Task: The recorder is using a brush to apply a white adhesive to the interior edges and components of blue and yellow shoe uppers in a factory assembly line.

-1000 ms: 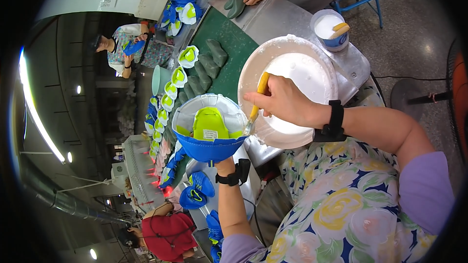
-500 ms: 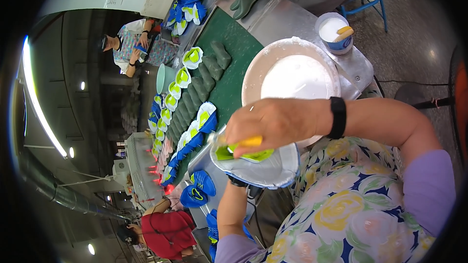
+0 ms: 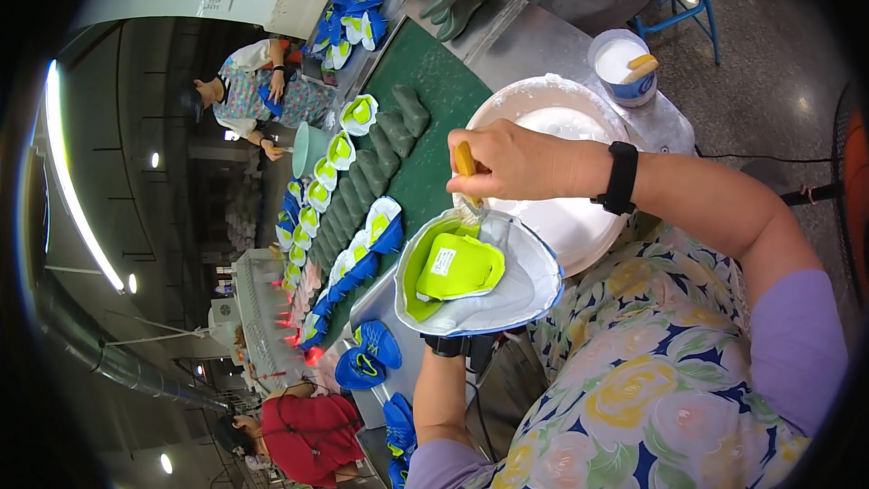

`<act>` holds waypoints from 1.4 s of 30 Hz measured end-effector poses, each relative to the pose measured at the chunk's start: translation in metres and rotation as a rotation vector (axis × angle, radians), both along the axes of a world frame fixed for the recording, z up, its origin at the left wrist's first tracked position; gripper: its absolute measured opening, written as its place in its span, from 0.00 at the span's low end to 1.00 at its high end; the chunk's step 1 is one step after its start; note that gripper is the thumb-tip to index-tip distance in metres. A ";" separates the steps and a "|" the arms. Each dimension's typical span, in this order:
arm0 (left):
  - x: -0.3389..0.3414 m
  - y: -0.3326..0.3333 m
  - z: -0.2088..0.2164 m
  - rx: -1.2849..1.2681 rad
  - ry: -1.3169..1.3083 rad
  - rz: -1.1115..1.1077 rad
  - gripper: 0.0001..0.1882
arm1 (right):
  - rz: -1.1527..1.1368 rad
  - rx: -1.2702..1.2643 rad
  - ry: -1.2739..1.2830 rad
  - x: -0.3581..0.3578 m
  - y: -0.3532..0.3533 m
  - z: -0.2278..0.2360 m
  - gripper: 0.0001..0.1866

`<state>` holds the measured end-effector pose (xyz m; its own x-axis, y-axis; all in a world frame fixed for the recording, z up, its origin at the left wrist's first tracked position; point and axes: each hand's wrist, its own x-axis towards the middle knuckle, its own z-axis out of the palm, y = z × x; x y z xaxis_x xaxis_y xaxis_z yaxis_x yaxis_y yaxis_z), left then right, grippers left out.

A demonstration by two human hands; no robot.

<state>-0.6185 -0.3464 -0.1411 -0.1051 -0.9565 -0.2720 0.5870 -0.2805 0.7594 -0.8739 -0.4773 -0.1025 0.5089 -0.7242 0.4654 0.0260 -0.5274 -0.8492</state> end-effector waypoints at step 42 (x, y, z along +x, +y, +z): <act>0.166 -0.043 -0.113 -0.400 -1.009 0.255 0.23 | -0.097 0.735 -0.106 -0.016 0.003 -0.010 0.11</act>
